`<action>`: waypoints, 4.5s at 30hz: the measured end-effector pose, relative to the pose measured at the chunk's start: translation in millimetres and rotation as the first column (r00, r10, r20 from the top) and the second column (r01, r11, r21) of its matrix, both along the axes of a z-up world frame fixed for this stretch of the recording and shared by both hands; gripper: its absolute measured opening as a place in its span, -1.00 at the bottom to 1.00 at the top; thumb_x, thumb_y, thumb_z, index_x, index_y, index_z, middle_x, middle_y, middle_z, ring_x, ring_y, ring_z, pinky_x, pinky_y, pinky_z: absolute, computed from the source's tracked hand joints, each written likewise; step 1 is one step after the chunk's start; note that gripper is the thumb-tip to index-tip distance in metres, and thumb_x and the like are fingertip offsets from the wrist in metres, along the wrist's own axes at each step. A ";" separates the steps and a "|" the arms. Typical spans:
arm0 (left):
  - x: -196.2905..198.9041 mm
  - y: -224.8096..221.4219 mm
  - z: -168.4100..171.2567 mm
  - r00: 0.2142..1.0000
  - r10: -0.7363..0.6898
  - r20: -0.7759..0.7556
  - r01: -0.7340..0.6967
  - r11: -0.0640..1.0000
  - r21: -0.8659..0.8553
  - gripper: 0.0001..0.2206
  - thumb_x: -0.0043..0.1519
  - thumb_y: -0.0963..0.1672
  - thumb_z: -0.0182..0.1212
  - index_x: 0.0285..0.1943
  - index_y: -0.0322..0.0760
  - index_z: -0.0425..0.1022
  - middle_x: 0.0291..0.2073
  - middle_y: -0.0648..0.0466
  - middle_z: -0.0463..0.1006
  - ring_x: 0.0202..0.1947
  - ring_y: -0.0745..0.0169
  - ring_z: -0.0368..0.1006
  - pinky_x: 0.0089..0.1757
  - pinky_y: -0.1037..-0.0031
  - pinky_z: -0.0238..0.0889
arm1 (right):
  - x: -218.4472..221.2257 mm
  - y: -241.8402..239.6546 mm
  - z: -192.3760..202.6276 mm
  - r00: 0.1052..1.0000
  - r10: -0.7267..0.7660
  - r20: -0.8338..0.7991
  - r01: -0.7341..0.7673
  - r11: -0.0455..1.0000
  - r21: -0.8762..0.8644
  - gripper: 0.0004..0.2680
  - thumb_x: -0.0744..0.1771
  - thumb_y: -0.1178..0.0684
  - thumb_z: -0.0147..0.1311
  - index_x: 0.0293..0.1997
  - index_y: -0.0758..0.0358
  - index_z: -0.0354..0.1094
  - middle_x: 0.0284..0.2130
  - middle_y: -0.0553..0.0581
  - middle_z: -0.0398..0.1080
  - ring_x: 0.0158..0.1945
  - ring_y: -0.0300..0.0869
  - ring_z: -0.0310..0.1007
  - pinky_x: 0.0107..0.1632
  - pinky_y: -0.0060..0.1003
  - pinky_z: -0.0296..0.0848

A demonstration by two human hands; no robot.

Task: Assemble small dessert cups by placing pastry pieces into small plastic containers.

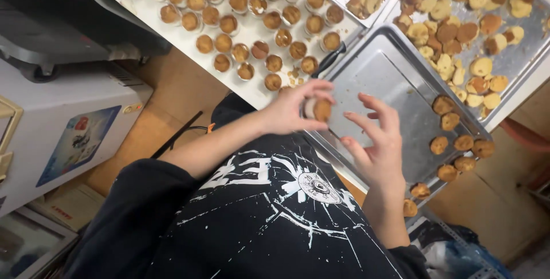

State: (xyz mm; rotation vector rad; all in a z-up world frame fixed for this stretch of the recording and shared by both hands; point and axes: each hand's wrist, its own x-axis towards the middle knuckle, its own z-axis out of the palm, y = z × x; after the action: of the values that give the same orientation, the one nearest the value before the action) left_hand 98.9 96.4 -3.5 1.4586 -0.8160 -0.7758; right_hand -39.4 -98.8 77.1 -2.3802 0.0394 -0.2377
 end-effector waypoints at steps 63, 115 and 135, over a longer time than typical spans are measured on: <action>175.6 24.2 -22.6 0.508 -0.113 -0.854 -0.313 0.899 -0.305 -0.49 0.20 -0.07 0.47 0.31 -0.17 0.38 0.12 0.02 0.54 0.20 0.08 0.49 0.27 0.15 0.41 | -117.3 -85.2 -173.2 0.496 -0.859 -0.125 0.862 0.471 0.186 -0.88 0.39 0.09 0.21 -0.05 0.31 0.51 -0.05 0.17 0.52 -0.17 -0.14 0.49 -0.11 -0.33 0.47; 87.1 13.1 -0.5 0.970 -0.126 0.210 0.155 0.979 -0.129 -0.48 0.02 -0.13 0.59 0.17 -0.28 0.51 0.06 -0.02 0.53 0.09 0.08 0.53 0.08 0.36 0.40 | 68.6 92.6 -70.5 0.793 -0.590 -0.154 0.559 0.602 0.570 -0.91 0.30 0.21 0.30 -0.21 0.29 0.46 0.03 -0.01 0.23 -0.34 -0.45 0.19 -0.33 -0.55 0.21; 105.7 25.9 4.4 0.968 -0.106 0.227 0.154 0.966 -0.205 -0.35 -0.01 -0.13 0.63 0.27 -0.28 0.40 0.09 -0.02 0.55 0.12 0.09 0.56 0.11 0.35 0.44 | 86.5 107.5 -43.4 0.804 -0.594 -0.009 0.509 0.680 0.527 -0.83 0.29 0.30 0.22 -0.07 0.27 0.38 0.00 0.05 0.30 -0.11 -0.36 0.34 -0.22 -0.50 0.42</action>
State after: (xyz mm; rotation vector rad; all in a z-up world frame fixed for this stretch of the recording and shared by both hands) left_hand 204.6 122.2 0.9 1.3109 -1.1370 -0.6085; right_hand 47.1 8.7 33.7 -1.7456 0.6817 -0.6315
